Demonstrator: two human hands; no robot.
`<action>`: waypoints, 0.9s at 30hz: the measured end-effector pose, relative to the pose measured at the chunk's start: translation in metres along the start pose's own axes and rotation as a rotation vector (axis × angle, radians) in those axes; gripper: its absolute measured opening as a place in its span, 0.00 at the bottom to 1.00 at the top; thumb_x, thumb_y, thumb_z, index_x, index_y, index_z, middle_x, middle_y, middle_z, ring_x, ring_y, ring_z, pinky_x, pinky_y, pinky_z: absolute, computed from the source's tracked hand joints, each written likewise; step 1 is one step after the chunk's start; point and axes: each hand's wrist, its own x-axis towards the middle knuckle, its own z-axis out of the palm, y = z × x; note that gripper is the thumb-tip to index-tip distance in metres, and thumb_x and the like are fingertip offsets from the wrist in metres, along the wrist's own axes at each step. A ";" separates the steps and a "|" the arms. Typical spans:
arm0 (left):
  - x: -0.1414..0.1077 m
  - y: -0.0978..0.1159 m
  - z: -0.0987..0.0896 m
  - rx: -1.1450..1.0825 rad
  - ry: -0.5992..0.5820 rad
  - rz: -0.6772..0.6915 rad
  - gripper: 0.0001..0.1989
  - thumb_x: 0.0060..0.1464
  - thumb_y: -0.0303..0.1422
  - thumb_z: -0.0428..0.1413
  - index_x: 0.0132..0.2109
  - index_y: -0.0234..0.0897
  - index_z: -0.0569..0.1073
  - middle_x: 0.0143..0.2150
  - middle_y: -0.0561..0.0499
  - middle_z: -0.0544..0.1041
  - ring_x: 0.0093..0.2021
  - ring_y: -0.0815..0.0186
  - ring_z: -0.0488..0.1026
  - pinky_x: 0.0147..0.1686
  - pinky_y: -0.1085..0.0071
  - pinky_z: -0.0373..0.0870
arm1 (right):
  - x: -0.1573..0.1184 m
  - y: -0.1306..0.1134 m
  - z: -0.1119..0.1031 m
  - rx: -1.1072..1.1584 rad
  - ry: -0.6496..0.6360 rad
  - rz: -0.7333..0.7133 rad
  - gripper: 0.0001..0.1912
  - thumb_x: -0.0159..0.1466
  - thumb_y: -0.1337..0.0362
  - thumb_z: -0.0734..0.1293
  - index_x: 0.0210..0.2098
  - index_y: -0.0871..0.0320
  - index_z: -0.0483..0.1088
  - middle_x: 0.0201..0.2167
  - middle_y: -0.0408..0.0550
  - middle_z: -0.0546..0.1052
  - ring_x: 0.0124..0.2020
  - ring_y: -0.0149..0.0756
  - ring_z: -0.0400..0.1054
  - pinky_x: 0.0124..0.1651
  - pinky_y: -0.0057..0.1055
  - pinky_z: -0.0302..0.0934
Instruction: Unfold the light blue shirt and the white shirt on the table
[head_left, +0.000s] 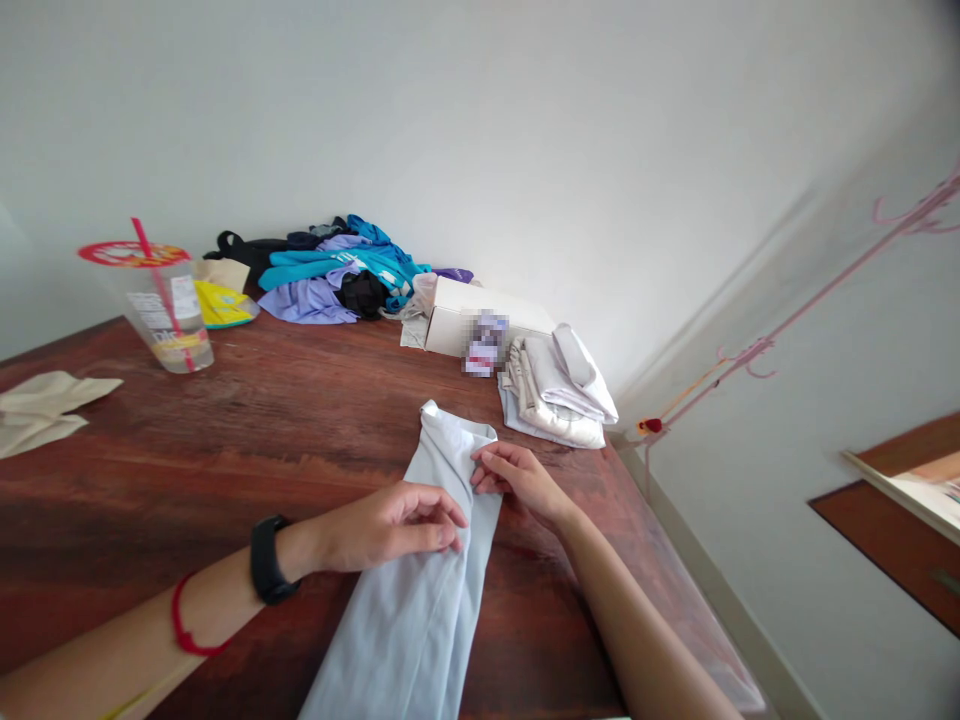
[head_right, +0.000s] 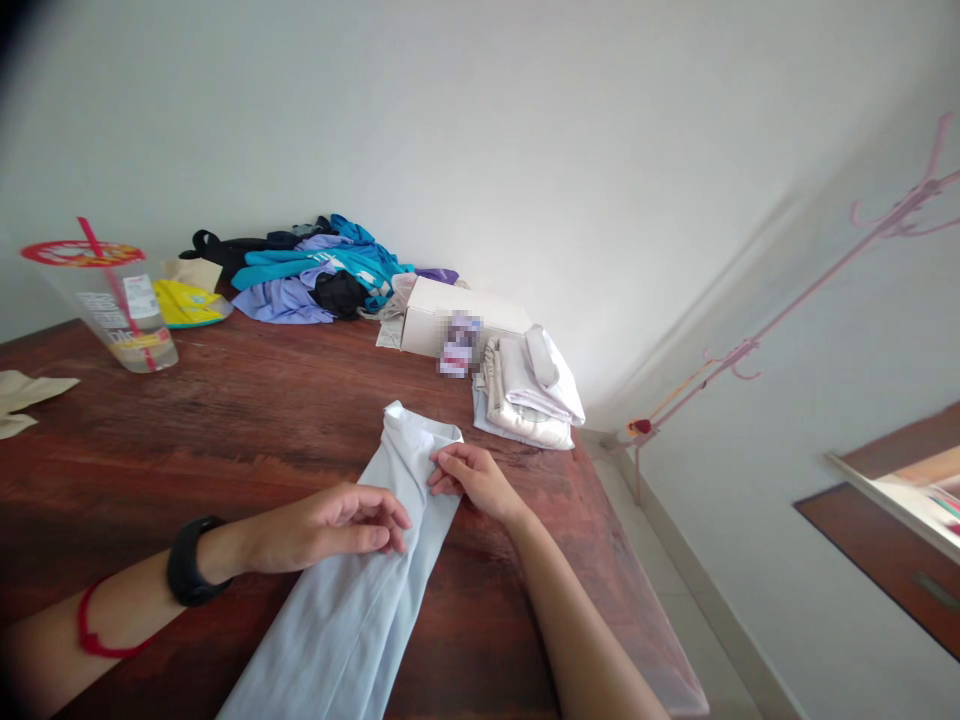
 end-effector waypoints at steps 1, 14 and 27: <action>0.000 0.000 0.000 0.003 -0.003 -0.003 0.20 0.63 0.47 0.59 0.52 0.35 0.76 0.49 0.43 0.81 0.51 0.58 0.76 0.55 0.63 0.69 | 0.000 0.000 0.000 -0.002 -0.001 0.002 0.26 0.59 0.43 0.74 0.41 0.60 0.74 0.31 0.48 0.81 0.30 0.32 0.76 0.36 0.27 0.66; 0.001 0.003 0.002 0.055 -0.008 -0.010 0.19 0.64 0.45 0.58 0.52 0.34 0.75 0.49 0.43 0.81 0.51 0.58 0.76 0.52 0.65 0.69 | 0.000 -0.002 0.000 -0.005 -0.023 -0.010 0.24 0.58 0.44 0.74 0.36 0.60 0.74 0.30 0.48 0.81 0.28 0.31 0.74 0.36 0.29 0.64; 0.001 0.006 0.011 0.547 0.139 0.002 0.17 0.66 0.43 0.54 0.55 0.39 0.75 0.58 0.43 0.76 0.47 0.60 0.77 0.45 0.66 0.73 | 0.008 0.005 -0.005 0.017 -0.093 -0.120 0.24 0.60 0.43 0.72 0.35 0.61 0.73 0.28 0.49 0.81 0.26 0.32 0.75 0.27 0.25 0.60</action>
